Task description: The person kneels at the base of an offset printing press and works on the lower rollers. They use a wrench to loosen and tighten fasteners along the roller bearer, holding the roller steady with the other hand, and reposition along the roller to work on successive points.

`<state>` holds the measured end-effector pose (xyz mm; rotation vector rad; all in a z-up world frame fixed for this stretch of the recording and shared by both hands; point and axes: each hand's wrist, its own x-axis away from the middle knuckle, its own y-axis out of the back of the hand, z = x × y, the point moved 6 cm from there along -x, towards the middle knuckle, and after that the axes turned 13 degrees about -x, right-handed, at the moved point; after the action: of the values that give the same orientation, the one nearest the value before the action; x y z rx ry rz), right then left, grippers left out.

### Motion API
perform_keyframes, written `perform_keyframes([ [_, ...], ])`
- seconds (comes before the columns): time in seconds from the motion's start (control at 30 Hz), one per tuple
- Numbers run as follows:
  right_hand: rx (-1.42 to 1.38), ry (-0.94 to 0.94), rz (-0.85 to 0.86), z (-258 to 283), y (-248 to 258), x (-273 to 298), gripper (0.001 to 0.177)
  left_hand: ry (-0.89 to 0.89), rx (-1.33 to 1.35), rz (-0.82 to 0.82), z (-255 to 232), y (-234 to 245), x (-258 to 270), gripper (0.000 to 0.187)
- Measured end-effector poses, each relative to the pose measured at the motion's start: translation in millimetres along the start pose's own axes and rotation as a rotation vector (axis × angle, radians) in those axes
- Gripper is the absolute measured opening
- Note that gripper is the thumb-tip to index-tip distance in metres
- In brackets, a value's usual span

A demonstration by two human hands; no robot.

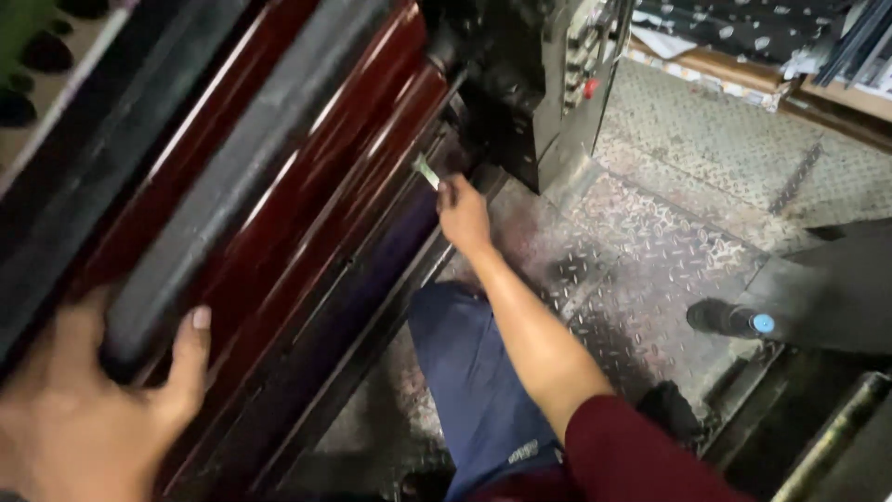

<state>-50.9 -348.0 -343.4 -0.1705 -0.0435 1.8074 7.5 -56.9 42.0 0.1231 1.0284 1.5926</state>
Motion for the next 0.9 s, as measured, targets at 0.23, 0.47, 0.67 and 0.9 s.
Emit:
perform_keyframes([
  [0.23,-0.169,-0.169,0.257,1.8,-19.7,24.6,0.014,-0.037,-0.026,-0.074,0.7,-9.0,4.8,0.045],
  [0.47,-0.177,-0.242,0.097,37.7,-48.1,36.4,0.015,0.047,-0.043,0.038,2.6,-4.9,1.1,0.048],
  [0.67,-0.215,-0.326,0.055,26.5,-60.3,34.1,0.014,0.018,-0.007,0.06,2.2,-10.8,2.5,0.044],
  [0.9,-0.231,-0.329,0.066,27.6,-58.8,26.3,0.012,-0.02,0.034,0.017,7.7,-23.4,6.9,0.046],
])
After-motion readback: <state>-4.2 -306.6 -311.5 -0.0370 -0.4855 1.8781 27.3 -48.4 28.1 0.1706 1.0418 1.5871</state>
